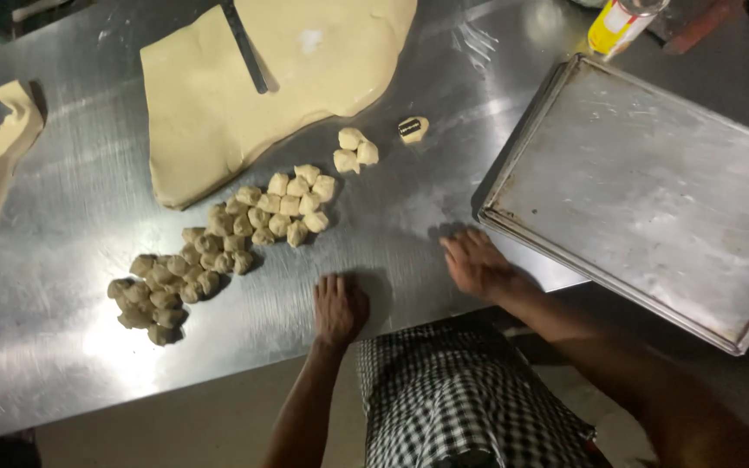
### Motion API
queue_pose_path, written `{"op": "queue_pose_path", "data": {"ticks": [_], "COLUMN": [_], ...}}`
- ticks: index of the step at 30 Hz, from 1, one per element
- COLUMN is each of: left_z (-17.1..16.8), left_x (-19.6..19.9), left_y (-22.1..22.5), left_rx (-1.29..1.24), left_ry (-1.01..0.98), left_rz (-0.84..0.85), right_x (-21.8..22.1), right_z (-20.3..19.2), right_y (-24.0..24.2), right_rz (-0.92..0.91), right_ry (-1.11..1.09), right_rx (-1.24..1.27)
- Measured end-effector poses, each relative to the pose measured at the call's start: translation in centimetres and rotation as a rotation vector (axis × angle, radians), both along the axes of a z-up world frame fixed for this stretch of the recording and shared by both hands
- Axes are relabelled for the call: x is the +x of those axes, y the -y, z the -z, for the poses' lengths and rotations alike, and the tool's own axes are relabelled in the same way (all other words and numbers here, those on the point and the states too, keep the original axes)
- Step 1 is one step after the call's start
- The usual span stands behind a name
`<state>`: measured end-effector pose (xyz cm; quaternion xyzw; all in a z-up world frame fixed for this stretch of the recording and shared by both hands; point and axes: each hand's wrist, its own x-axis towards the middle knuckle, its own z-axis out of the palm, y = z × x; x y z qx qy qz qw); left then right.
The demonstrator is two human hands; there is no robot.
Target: Rolling and shaping small pieces of dough from a larger strip and placing them on a tray.
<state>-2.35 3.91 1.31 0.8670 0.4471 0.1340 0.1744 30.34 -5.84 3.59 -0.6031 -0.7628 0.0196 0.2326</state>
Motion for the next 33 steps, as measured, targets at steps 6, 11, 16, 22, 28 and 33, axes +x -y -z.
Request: {"op": "queue_pose_path", "data": {"ticks": [6,11,16,22,28,33], "left_z": [0.9,-1.6,-0.7,0.5,-1.1,-1.7], "left_x": [6.6,10.8,5.8,0.1,7.1,9.7], "left_y": [-7.4,-5.2,0.0,-3.1,-7.6,-3.4], "left_rx": [0.223,0.181,0.123,0.113,0.182,0.146], "left_ry": [0.116,0.177,0.199,0.2,0.118,0.269], "left_rz": [-0.044,-0.099,0.019,0.207,0.047,-0.042], "right_x": [-2.6,-5.8,-8.4,-3.3,-4.9,-9.5], "right_z": [-2.7,-1.7,-0.7,-0.4,0.1,-0.1], "right_y": [-6.7,-9.2,-3.3,-0.5,-7.4,-7.8], "right_rz": [0.276,0.537,0.362,0.1,0.468,0.572], "right_ry": [-0.07,-0.111,-0.313,0.011,-0.102,-0.329], "right_rx": [0.094,0.148,0.086,-0.258,-0.013,0.134]}}
